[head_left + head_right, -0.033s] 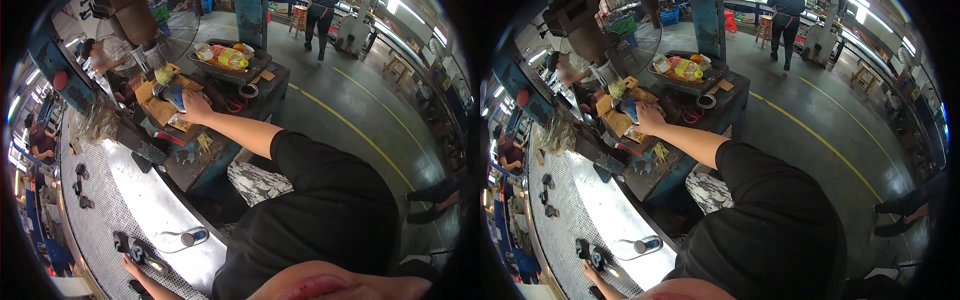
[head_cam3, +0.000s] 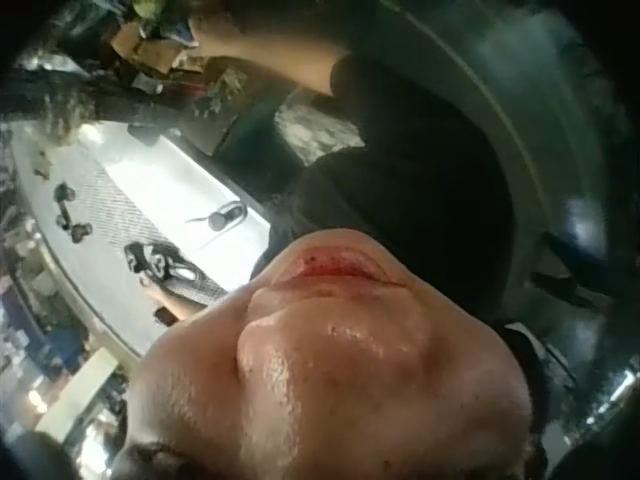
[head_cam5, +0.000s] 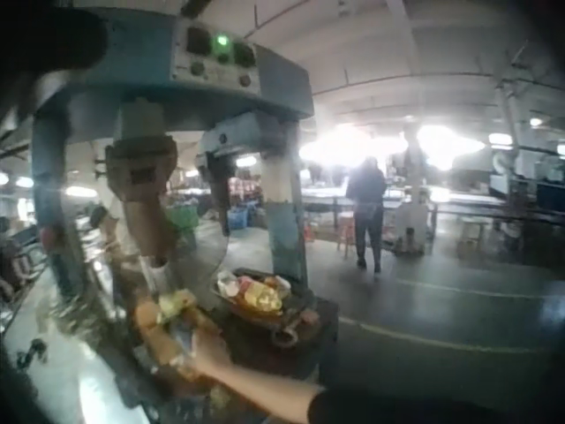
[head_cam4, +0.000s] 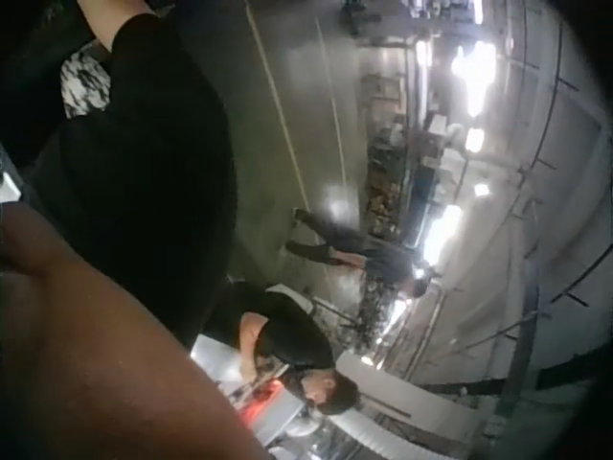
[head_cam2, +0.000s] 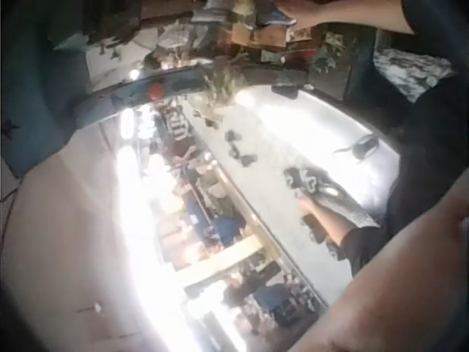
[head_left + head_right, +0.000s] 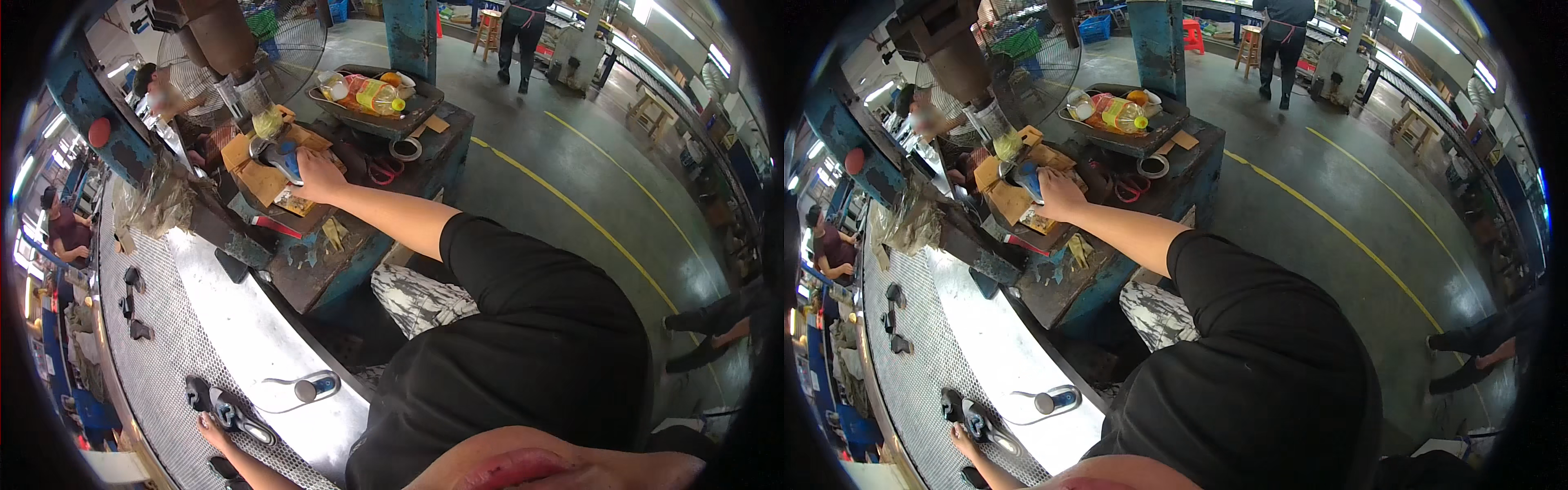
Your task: The person repeatedly takes sandals from the conveyor, fits them onto shoe lasts by hand, presses each lasted sandal under a machine press, and removes them.
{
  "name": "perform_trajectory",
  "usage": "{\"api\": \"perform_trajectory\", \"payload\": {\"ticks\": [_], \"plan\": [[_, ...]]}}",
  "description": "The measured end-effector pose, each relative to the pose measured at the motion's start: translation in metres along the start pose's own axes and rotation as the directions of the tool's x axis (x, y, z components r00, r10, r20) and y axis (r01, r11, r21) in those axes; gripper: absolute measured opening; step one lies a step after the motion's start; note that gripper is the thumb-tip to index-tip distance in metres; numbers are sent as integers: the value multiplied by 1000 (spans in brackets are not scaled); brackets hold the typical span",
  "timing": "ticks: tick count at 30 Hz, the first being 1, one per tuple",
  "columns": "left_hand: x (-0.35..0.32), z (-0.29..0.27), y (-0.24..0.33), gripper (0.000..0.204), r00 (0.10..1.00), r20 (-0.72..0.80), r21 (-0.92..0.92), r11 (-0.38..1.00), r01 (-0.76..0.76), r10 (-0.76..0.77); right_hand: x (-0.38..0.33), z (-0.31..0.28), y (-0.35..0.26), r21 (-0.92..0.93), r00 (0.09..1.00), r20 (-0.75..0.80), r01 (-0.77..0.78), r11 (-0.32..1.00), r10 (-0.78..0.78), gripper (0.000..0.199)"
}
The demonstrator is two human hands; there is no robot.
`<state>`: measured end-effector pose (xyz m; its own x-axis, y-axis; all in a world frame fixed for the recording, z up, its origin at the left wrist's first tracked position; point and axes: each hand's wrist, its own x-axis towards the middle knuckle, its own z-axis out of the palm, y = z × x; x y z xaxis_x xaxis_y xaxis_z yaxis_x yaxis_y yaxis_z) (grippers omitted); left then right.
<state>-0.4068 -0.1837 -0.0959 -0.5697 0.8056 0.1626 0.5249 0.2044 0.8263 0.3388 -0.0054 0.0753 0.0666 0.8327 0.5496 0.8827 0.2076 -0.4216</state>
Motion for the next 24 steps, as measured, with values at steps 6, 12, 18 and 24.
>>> {"api": "perform_trajectory", "payload": {"ticks": [6,12,18,24], "plan": [[0,-11,30,59,992,100,598,802,-2,-72,-1,-8,-5,75,997,75,-11,997,6,89],[-31,13,43,42,991,-30,297,948,-115,130,-10,-14,8,101,996,84,-18,995,9,87],[-7,13,27,46,991,-131,678,730,82,10,-4,1,-17,167,1000,-26,-7,986,11,86],[-67,40,196,39,974,-138,-595,801,61,-177,-17,-7,13,-19,975,47,-218,976,219,54]]}}
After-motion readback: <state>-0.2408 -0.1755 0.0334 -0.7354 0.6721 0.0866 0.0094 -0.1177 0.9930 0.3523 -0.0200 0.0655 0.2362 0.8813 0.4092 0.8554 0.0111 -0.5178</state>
